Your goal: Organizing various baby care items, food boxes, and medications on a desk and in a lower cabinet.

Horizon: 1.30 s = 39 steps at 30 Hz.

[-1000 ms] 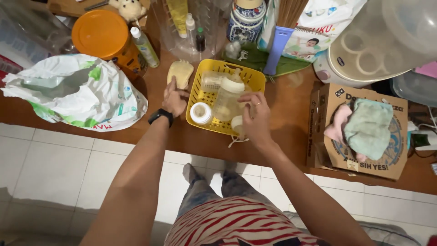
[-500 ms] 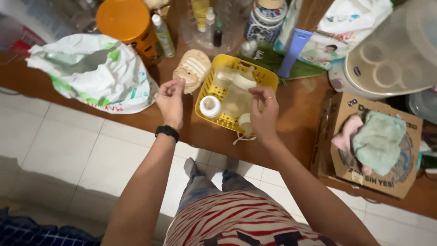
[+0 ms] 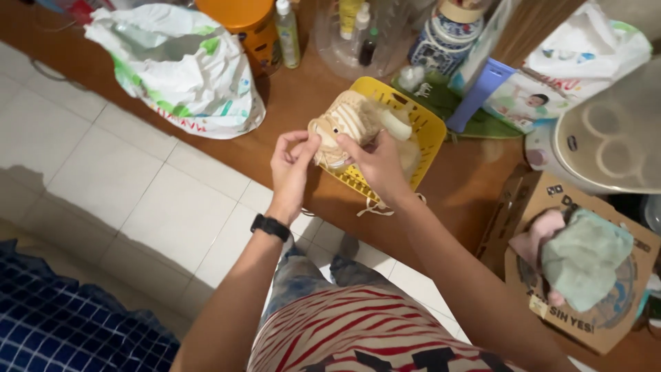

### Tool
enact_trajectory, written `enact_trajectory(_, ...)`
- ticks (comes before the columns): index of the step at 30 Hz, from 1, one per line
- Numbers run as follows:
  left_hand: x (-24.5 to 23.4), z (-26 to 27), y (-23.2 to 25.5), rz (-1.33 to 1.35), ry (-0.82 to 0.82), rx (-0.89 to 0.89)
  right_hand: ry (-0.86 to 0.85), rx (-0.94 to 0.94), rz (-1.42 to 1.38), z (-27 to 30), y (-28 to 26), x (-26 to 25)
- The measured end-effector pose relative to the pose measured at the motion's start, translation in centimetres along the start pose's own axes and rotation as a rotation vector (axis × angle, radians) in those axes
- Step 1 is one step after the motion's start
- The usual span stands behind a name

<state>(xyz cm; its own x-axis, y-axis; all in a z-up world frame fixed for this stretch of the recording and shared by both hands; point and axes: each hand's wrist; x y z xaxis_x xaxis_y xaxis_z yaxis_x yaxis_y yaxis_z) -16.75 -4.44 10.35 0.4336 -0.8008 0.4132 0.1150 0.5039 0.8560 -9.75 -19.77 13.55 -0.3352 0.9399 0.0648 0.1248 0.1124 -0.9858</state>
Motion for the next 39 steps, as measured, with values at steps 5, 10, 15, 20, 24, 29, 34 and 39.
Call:
enact_trajectory(5, -6.5, 0.1, -4.8, 0.108, 0.233, -0.048, -0.113, -0.010, -0.138, 1.8, 1.0, 2.3)
enact_trajectory(10, -8.5, 2.4, -4.1, 0.051, 0.221, -0.063, -0.181, -0.014, -0.238, 4.2, 2.7, 4.4)
enact_trajectory(15, -13.1, 0.2, -8.0, 0.093, -0.071, -0.193, -0.032, 0.040, -0.253, 6.5, 1.9, 5.9)
enact_trajectory(20, -10.2, 1.7, -2.4, -0.064, -0.275, -0.272, 0.261, 0.086, -0.256, 9.4, 1.3, 7.6)
enact_trajectory(24, -6.6, 4.9, 2.7, -0.151, -0.284, -0.543, 0.464, 0.157, -0.216, 12.7, 1.9, 7.8)
enact_trajectory(29, -6.6, 4.6, -3.4, -0.411, -0.458, -0.340, 0.577, 0.019, -0.271, 18.3, 2.6, 6.3)
enact_trajectory(34, -3.2, 7.3, -5.7, -0.511, -0.638, -0.334, 0.669, 0.093, -0.269, 22.9, 0.4, 3.5)
enact_trajectory(39, 1.9, 10.3, -10.4, -0.857, -0.744, -0.414, 0.726, 0.383, -0.197, 29.1, -0.9, -1.3)
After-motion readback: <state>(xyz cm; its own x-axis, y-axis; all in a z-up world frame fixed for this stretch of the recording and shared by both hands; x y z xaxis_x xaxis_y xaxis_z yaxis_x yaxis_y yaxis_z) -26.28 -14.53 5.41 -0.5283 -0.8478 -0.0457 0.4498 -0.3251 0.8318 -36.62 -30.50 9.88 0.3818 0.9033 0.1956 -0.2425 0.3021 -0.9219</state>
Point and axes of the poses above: each hand's wrist, its own z-axis away from the middle knuckle, its own x-axis out of the palm, y = z × x, and after that the axes turned 15 degrees about -x, right-handed
